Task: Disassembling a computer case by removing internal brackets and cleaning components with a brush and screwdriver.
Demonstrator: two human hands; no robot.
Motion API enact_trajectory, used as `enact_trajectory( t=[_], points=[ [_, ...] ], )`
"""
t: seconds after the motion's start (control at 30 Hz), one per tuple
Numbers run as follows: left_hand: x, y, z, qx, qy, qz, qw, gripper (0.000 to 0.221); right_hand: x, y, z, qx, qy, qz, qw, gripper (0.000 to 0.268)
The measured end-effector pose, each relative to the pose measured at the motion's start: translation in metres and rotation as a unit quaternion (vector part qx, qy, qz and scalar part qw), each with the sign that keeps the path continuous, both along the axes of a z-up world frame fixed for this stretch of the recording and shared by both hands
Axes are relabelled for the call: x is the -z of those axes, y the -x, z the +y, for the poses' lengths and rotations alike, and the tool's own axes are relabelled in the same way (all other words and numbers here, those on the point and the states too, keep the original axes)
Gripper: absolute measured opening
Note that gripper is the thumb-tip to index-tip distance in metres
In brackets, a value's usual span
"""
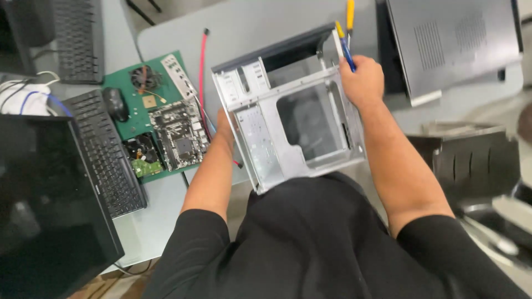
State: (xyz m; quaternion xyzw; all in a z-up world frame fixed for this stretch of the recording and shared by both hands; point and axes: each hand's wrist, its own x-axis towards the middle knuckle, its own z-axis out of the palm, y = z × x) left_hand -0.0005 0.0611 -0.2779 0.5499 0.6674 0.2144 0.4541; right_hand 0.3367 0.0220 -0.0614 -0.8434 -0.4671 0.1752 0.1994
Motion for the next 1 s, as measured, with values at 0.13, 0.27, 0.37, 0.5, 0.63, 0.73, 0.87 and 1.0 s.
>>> enact_trajectory(
  t=[0.13, 0.27, 0.37, 0.5, 0.63, 0.73, 0.87, 1.0],
  points=[
    [0.018, -0.01, -0.007, -0.018, 0.066, 0.016, 0.998, 0.036, 0.028, -0.002, -0.004, 0.026, -0.009, -0.002, 1.0, 0.034],
    [0.024, -0.001, -0.004, -0.046, 0.092, 0.025, 0.994, 0.036, 0.034, 0.001, -0.005, 0.03, -0.023, 0.027, 0.999, 0.03],
    [0.004, 0.004, -0.002, -0.075, 0.113, 0.03, 0.99, 0.036, 0.027, 0.005, -0.005, -0.034, -0.054, 0.026, 0.998, 0.03],
    [-0.039, 0.009, -0.008, -0.158, 0.028, 0.079, 0.984, 0.032, 0.059, -0.003, -0.009, -0.015, -0.038, 0.132, 0.99, 0.027],
    [-0.169, -0.018, -0.046, -0.18, -0.127, -0.021, 0.975, 0.02, 0.075, -0.012, -0.032, 0.054, -0.022, 0.241, 0.969, 0.03],
    [-0.186, -0.031, -0.065, -0.112, -0.347, 0.023, 0.931, 0.009, 0.085, -0.022, -0.066, 0.056, 0.004, 0.204, 0.977, 0.025],
    [-0.205, -0.06, -0.101, 0.049, -0.443, 0.025, 0.895, 0.016, 0.098, -0.044, -0.098, 0.068, 0.093, 0.138, 0.984, 0.048],
    [-0.22, -0.09, -0.123, 0.228, -0.262, 0.1, 0.932, 0.05, 0.068, -0.04, -0.087, 0.002, 0.114, -0.004, 0.993, 0.053]
  ],
)
